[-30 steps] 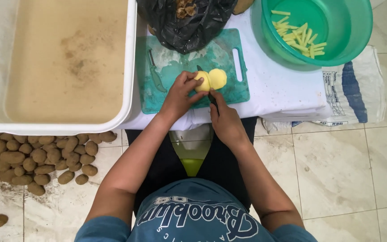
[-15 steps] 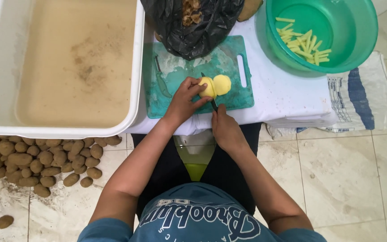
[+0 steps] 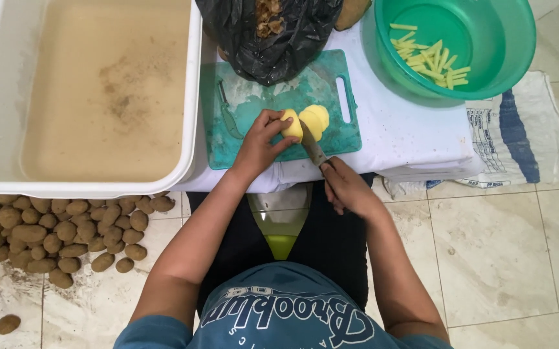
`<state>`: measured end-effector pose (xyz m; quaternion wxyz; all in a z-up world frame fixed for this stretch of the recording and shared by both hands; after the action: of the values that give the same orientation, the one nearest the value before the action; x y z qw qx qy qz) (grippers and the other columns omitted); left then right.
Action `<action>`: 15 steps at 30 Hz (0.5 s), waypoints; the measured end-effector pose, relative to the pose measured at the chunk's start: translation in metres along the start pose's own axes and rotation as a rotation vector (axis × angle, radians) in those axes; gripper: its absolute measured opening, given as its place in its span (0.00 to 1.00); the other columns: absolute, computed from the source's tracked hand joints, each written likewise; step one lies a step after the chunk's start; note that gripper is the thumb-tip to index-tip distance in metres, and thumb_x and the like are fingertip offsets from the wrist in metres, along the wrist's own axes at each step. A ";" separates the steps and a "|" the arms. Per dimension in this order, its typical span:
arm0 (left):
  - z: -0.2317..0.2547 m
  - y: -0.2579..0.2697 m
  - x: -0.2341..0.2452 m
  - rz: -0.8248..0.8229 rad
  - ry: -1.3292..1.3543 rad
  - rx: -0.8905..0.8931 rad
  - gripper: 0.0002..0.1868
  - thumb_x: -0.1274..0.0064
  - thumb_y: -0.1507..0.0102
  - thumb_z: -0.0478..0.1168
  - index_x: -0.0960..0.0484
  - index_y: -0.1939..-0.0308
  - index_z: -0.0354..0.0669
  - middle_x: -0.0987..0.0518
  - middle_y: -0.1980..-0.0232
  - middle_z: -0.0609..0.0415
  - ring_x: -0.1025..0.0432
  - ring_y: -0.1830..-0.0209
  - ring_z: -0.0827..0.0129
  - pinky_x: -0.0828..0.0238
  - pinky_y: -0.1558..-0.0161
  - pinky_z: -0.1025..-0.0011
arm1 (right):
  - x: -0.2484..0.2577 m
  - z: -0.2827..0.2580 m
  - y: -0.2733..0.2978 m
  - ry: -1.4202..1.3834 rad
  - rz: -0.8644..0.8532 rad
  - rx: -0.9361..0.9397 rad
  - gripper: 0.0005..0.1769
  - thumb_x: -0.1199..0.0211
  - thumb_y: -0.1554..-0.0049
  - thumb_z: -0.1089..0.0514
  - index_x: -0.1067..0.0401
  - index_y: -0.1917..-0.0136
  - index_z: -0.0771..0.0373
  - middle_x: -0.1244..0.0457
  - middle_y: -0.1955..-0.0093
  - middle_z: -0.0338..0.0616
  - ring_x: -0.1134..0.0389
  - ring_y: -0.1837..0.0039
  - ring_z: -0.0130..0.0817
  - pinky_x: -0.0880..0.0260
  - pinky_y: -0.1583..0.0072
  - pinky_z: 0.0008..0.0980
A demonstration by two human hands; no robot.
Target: Peeling a potato and slicing it into thin strips for fries on a cutting board.
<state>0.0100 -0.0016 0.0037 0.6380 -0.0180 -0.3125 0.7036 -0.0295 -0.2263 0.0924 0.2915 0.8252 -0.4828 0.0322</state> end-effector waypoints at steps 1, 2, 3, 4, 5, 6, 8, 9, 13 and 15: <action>0.001 0.001 0.000 -0.001 -0.001 -0.001 0.19 0.29 0.40 0.42 0.15 0.47 0.44 0.25 0.47 0.47 0.26 0.38 0.44 0.26 0.39 0.55 | 0.002 0.001 0.000 -0.001 0.001 0.001 0.21 0.59 0.30 0.49 0.32 0.50 0.67 0.40 0.77 0.45 0.37 0.79 0.37 0.37 0.76 0.31; 0.002 0.001 0.000 -0.001 0.005 0.003 0.19 0.30 0.40 0.42 0.15 0.47 0.44 0.25 0.47 0.47 0.26 0.38 0.44 0.26 0.39 0.55 | 0.005 0.002 -0.002 -0.037 0.005 -0.005 0.20 0.58 0.31 0.49 0.32 0.49 0.67 0.40 0.77 0.46 0.38 0.79 0.37 0.37 0.76 0.33; 0.003 0.000 0.000 -0.001 0.011 0.007 0.19 0.30 0.40 0.42 0.15 0.47 0.44 0.24 0.47 0.47 0.26 0.37 0.44 0.26 0.39 0.55 | 0.007 0.002 -0.003 -0.074 0.010 -0.012 0.20 0.56 0.31 0.49 0.33 0.48 0.68 0.41 0.76 0.48 0.40 0.79 0.37 0.36 0.76 0.34; 0.002 0.001 0.000 0.003 0.009 0.006 0.19 0.30 0.40 0.42 0.15 0.47 0.44 0.24 0.47 0.47 0.26 0.37 0.44 0.26 0.39 0.55 | 0.007 -0.001 0.000 -0.072 0.008 -0.009 0.20 0.56 0.31 0.49 0.33 0.48 0.68 0.41 0.76 0.48 0.40 0.79 0.37 0.36 0.76 0.34; 0.001 0.001 -0.001 0.001 0.000 0.006 0.19 0.29 0.40 0.42 0.15 0.47 0.44 0.24 0.47 0.47 0.26 0.37 0.44 0.25 0.39 0.54 | 0.007 -0.005 0.003 -0.029 0.065 0.003 0.20 0.58 0.31 0.50 0.34 0.43 0.70 0.40 0.75 0.48 0.39 0.77 0.36 0.36 0.75 0.34; -0.001 0.002 -0.001 -0.002 -0.008 0.006 0.20 0.29 0.40 0.43 0.15 0.46 0.45 0.24 0.47 0.48 0.26 0.37 0.44 0.25 0.39 0.54 | 0.007 -0.008 0.007 0.014 0.124 0.014 0.22 0.59 0.30 0.51 0.36 0.38 0.71 0.40 0.73 0.47 0.38 0.76 0.36 0.35 0.74 0.34; -0.002 0.002 -0.003 0.002 -0.020 0.011 0.19 0.30 0.40 0.43 0.15 0.47 0.45 0.24 0.47 0.48 0.26 0.37 0.46 0.26 0.39 0.55 | 0.002 -0.025 0.016 0.087 0.160 0.052 0.22 0.60 0.30 0.51 0.39 0.34 0.72 0.39 0.71 0.47 0.36 0.72 0.36 0.34 0.71 0.35; -0.002 0.003 -0.004 0.004 -0.032 0.016 0.19 0.30 0.40 0.43 0.15 0.47 0.45 0.24 0.46 0.48 0.26 0.36 0.47 0.26 0.38 0.55 | 0.000 -0.033 0.021 0.158 0.197 0.089 0.24 0.61 0.30 0.52 0.42 0.31 0.72 0.38 0.69 0.46 0.35 0.67 0.37 0.33 0.67 0.36; -0.003 0.004 -0.005 0.014 -0.082 0.004 0.19 0.30 0.40 0.44 0.15 0.46 0.45 0.25 0.48 0.47 0.26 0.39 0.44 0.24 0.41 0.55 | -0.010 -0.049 0.027 0.305 0.184 0.118 0.22 0.61 0.30 0.54 0.42 0.31 0.72 0.36 0.70 0.52 0.34 0.70 0.40 0.35 0.69 0.36; -0.002 0.004 -0.005 0.023 -0.124 -0.012 0.19 0.31 0.39 0.44 0.15 0.46 0.44 0.25 0.48 0.46 0.25 0.40 0.43 0.23 0.43 0.54 | -0.013 -0.051 0.028 0.360 0.168 0.118 0.23 0.62 0.30 0.53 0.42 0.30 0.73 0.34 0.69 0.55 0.31 0.68 0.43 0.34 0.67 0.38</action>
<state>0.0081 -0.0057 -0.0020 0.6093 0.0180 -0.3553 0.7086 -0.0471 -0.2001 0.1431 0.3203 0.7786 -0.4874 0.2316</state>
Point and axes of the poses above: each hand's wrist, its own y-axis away from the middle knuckle, its own x-axis out of the back of the hand, z = x × y, the point moved 1 cm from there along -y, towards the middle knuckle
